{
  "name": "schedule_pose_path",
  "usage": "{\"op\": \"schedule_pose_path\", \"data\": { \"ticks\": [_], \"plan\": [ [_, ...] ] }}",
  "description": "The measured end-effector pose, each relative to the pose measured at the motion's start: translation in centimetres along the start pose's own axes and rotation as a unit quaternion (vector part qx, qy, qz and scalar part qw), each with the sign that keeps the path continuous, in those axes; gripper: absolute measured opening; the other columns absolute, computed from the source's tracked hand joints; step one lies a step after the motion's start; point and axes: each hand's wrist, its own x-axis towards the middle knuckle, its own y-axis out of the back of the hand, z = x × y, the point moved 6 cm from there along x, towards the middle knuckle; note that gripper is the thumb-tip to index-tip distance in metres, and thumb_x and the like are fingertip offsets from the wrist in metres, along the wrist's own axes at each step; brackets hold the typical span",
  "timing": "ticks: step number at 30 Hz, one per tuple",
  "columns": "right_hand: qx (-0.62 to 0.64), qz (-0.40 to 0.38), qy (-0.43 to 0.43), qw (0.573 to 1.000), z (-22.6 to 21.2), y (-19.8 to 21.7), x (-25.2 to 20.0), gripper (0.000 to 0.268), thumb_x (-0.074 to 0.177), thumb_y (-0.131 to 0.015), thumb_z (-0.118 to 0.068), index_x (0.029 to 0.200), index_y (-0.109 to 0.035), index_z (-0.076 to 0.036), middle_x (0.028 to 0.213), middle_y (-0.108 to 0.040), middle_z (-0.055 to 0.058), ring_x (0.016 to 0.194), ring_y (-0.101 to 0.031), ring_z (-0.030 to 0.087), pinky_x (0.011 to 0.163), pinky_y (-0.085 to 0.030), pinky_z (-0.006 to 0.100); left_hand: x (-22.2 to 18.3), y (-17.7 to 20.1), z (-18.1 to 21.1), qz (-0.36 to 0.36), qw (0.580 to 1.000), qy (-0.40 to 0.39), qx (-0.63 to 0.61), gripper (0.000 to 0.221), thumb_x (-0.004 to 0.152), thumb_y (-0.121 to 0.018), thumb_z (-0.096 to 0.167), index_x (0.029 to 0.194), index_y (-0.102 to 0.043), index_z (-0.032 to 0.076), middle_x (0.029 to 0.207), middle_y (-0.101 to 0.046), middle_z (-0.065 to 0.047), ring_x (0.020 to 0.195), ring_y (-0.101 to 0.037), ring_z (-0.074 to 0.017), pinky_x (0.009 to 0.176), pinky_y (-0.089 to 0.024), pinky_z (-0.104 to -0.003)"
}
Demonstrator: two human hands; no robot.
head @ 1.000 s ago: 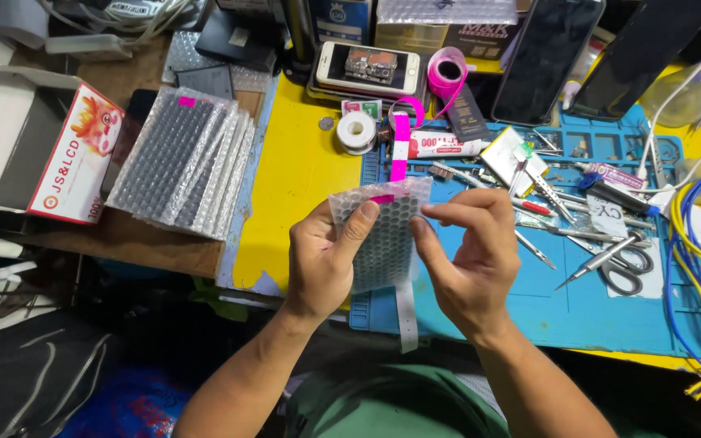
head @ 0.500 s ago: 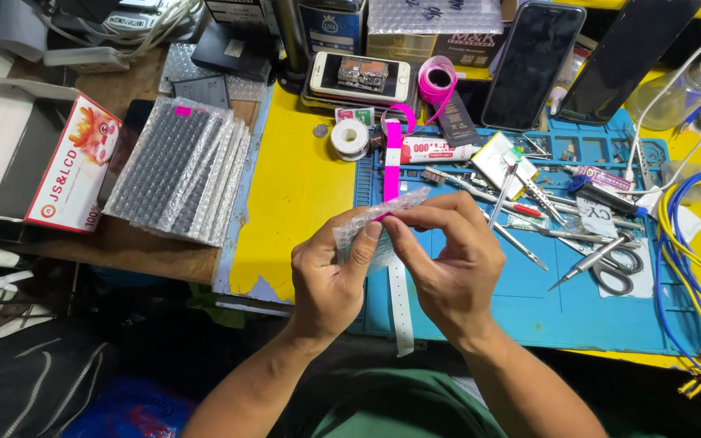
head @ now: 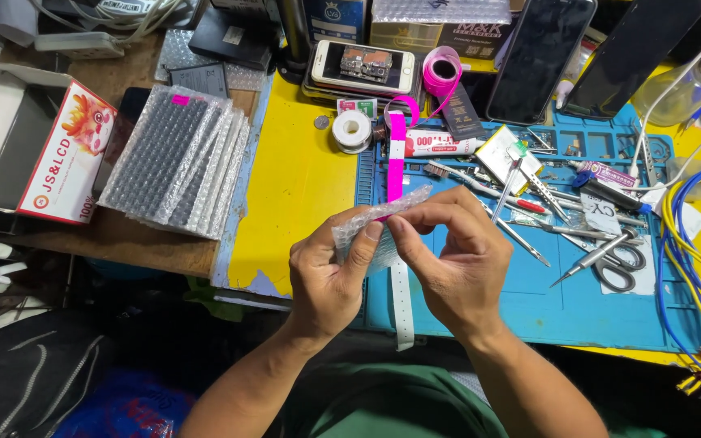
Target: Inspecting bubble-wrapped mobile phone screens and recording information on a paper strip at a repair bench.
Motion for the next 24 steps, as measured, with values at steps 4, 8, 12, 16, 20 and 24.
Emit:
{"op": "schedule_pose_path", "data": {
  "ticks": [4, 8, 12, 16, 20, 24],
  "plan": [
    [-0.015, 0.007, 0.008, 1.000, -0.1, 0.0, 0.0, 0.009, 0.087, -0.085, -0.002, 0.090, -0.077, 0.001, 0.080, -0.063, 0.012, 0.072, -0.059, 0.017, 0.070, -0.052, 0.030, 0.0, 0.0, 0.0, -0.001, 1.000, 0.002, -0.006, 0.025, 0.101, -0.065, 0.022, 0.118, -0.073, 0.006, 0.105, -0.078, -0.020, 0.098, -0.077, -0.0386, 0.080, -0.064, -0.054],
    [-0.013, 0.024, 0.018, 0.999, 0.7, 0.4, -0.1, 0.017, 0.086, -0.087, -0.002, 0.088, -0.070, 0.000, 0.077, -0.057, 0.010, 0.071, -0.055, 0.018, 0.071, -0.051, 0.030, 0.0, 0.0, -0.5, -0.006, 1.000, 0.015, -0.017, 0.026, 0.102, -0.064, 0.024, 0.118, -0.073, 0.006, 0.106, -0.078, -0.020, 0.098, -0.077, -0.0397, 0.081, -0.064, -0.054],
    [0.063, 0.015, -0.002, 0.998, 2.6, 1.0, -0.8, 0.034, 0.090, -0.083, -0.004, 0.108, -0.055, 0.000, 0.095, -0.050, 0.008, 0.082, -0.054, 0.016, 0.080, -0.051, 0.031, 0.3, 0.2, -1.2, -0.004, 0.996, 0.051, -0.076, 0.025, 0.101, -0.065, 0.024, 0.115, -0.074, 0.006, 0.099, -0.078, -0.017, 0.096, -0.077, -0.0318, 0.084, -0.063, -0.048],
    [0.070, -0.036, -0.062, 0.995, 4.4, 0.7, -2.1, 0.048, 0.084, -0.085, -0.003, 0.123, -0.058, 0.002, 0.100, -0.061, 0.012, 0.085, -0.063, 0.019, 0.079, -0.055, 0.036, 1.0, 0.3, -2.3, 0.000, 0.990, 0.077, -0.122, 0.024, 0.100, -0.067, 0.025, 0.115, -0.075, 0.008, 0.098, -0.078, -0.014, 0.096, -0.076, -0.0267, 0.085, -0.063, -0.043],
    [0.125, -0.027, -0.103, 0.986, 6.0, 0.9, -3.3, 0.027, 0.083, -0.083, 0.004, 0.105, -0.067, 0.006, 0.087, -0.065, 0.011, 0.076, -0.060, 0.014, 0.077, -0.055, 0.034, 1.5, -0.1, -2.9, -0.021, 0.985, 0.086, -0.145, 0.022, 0.094, -0.075, 0.021, 0.111, -0.075, 0.007, 0.093, -0.077, -0.013, 0.093, -0.075, -0.0213, 0.084, -0.062, -0.041],
    [0.116, -0.010, -0.101, 0.988, 6.7, 1.8, -4.0, 0.026, 0.080, -0.087, 0.004, 0.101, -0.071, 0.003, 0.087, -0.067, 0.009, 0.078, -0.064, 0.014, 0.074, -0.055, 0.030, 2.5, -1.0, -1.1, 0.031, 0.984, 0.087, -0.149, 0.014, 0.083, -0.088, 0.011, 0.090, -0.079, 0.003, 0.075, -0.076, -0.010, 0.073, -0.067, -0.0103, 0.070, -0.058, -0.029]
  ]
}}
